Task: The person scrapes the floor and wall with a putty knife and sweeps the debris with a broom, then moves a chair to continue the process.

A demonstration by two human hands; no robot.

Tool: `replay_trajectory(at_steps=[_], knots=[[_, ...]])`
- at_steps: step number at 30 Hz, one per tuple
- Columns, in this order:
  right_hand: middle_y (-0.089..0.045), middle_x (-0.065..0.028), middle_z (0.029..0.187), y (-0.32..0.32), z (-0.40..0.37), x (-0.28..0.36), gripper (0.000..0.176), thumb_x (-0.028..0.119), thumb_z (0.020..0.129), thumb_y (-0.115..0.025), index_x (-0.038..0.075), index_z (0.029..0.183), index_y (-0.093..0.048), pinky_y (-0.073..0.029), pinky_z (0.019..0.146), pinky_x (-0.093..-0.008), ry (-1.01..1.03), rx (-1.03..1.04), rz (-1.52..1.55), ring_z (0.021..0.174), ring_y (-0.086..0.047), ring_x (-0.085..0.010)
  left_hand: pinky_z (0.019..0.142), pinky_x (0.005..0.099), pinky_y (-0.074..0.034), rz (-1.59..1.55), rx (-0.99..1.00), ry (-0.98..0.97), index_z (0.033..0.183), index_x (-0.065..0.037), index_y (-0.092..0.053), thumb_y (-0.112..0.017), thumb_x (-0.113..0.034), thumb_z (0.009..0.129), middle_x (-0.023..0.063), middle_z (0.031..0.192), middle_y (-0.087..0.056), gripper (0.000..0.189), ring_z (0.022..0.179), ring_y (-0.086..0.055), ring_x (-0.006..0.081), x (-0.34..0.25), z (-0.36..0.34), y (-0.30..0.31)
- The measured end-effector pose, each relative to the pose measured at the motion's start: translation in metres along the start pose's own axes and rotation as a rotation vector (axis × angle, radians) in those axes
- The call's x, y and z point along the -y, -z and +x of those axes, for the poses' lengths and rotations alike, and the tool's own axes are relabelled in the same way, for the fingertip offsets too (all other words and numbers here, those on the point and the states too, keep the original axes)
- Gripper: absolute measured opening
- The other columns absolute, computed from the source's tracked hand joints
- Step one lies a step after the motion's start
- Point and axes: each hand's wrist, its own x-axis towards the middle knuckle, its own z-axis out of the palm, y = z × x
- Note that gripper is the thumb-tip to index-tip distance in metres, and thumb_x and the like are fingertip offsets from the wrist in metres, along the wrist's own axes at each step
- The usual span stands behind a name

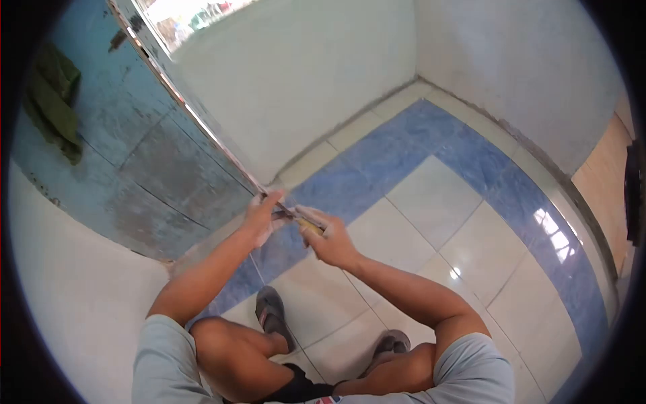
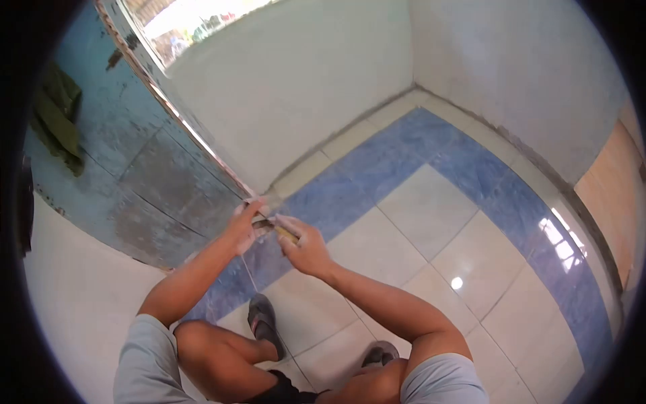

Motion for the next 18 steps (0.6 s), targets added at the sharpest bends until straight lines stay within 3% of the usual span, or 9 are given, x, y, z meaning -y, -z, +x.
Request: replay_trajectory(at_steps=[4,6,9,10,12,14,16,17,18], knots=[[-0.059,-0.0219,0.144,0.019,-0.025,0.003,0.050,0.010,0.104,-0.050,0.003,0.153,-0.047,-0.057,0.061,-0.0315,-0.090,0.071,-0.275,0.065,-0.066,-0.0159,0.086,0.0423,-0.063,-0.017,0.138,0.359,0.125,-0.011,-0.044,-0.068,-0.043,0.098,0.0083,0.115,-0.058,0.048,0.097,-0.071,0.0268,0.069,-0.013,0.004],[-0.057,-0.0242,0.145,0.022,-0.037,0.017,0.055,0.013,0.106,-0.047,0.006,0.159,-0.036,-0.058,0.061,-0.0334,-0.525,0.241,-0.190,0.068,-0.069,-0.0178,0.087,0.0415,-0.063,-0.063,0.248,0.517,0.125,-0.012,-0.044,-0.066,-0.045,0.100,0.0079,0.114,-0.058,0.047,0.099,-0.071,0.0272,0.103,-0.015,0.008],[-0.066,-0.0199,0.126,0.013,-0.060,0.004,0.067,0.011,0.100,-0.048,0.010,0.163,-0.028,-0.059,0.058,-0.0342,-0.868,0.309,-0.269,0.069,-0.070,-0.0200,0.086,0.0381,-0.061,-0.068,0.469,0.504,0.129,-0.014,-0.044,-0.065,-0.046,0.101,0.0080,0.119,-0.060,0.048,0.101,-0.070,0.0246,0.160,-0.011,0.010],[-0.066,-0.0169,0.117,0.007,-0.069,-0.004,0.069,0.008,0.097,-0.049,0.009,0.163,-0.029,-0.059,0.057,-0.0341,-0.901,0.293,-0.248,0.069,-0.070,-0.0198,0.085,0.0371,-0.061,-0.021,0.589,0.437,0.130,-0.014,-0.044,-0.065,-0.046,0.101,0.0081,0.121,-0.060,0.048,0.102,-0.070,0.0233,0.174,-0.013,0.010],[-0.067,-0.0186,0.120,-0.011,-0.080,-0.015,0.067,0.007,0.097,-0.049,0.007,0.162,-0.030,-0.058,0.054,-0.0343,-0.840,0.244,-0.336,0.065,-0.068,-0.0184,0.083,0.0361,-0.059,0.007,0.684,0.360,0.130,-0.015,-0.043,-0.067,-0.049,0.099,0.0072,0.121,-0.061,0.052,0.102,-0.068,0.0195,0.207,-0.011,0.010],[-0.062,-0.0255,0.135,-0.026,-0.087,-0.040,0.067,0.004,0.095,-0.051,0.006,0.160,-0.032,-0.062,0.069,-0.0418,-0.855,0.319,-0.539,0.085,-0.075,-0.0313,0.082,0.0359,-0.058,-0.011,0.777,0.275,0.134,-0.013,-0.042,-0.069,-0.055,0.096,0.0080,0.123,-0.059,0.063,0.102,-0.066,0.0180,0.230,-0.012,0.015],[-0.048,-0.0320,0.150,-0.038,-0.081,-0.054,0.067,0.004,0.094,-0.054,0.004,0.158,-0.034,-0.058,0.092,-0.0493,-0.455,0.353,-0.948,0.117,-0.065,-0.0463,0.084,0.0355,-0.057,-0.041,0.837,0.288,0.136,-0.009,-0.042,-0.068,-0.055,0.096,0.0089,0.125,-0.057,0.067,0.102,-0.066,0.0175,0.243,-0.008,0.032],[-0.035,-0.0337,0.158,-0.046,-0.070,-0.051,0.070,0.003,0.093,-0.056,0.010,0.159,-0.034,-0.048,0.107,-0.0531,-0.679,0.374,-0.833,0.134,-0.047,-0.0526,0.091,0.0368,-0.055,-0.013,0.890,0.252,0.139,-0.004,-0.044,-0.069,-0.053,0.096,0.0115,0.130,-0.057,0.070,0.106,-0.065,0.0208,0.248,0.001,0.047],[-0.035,-0.0337,0.158,-0.054,-0.061,-0.057,0.070,0.003,0.093,-0.056,0.010,0.159,-0.034,-0.048,0.107,-0.0531,-0.706,0.406,-0.845,0.134,-0.047,-0.0526,0.098,0.0383,-0.052,0.044,0.855,0.061,0.141,-0.003,-0.046,-0.070,-0.052,0.096,0.0140,0.134,-0.057,0.071,0.114,-0.063,0.0248,0.262,0.012,0.062]])
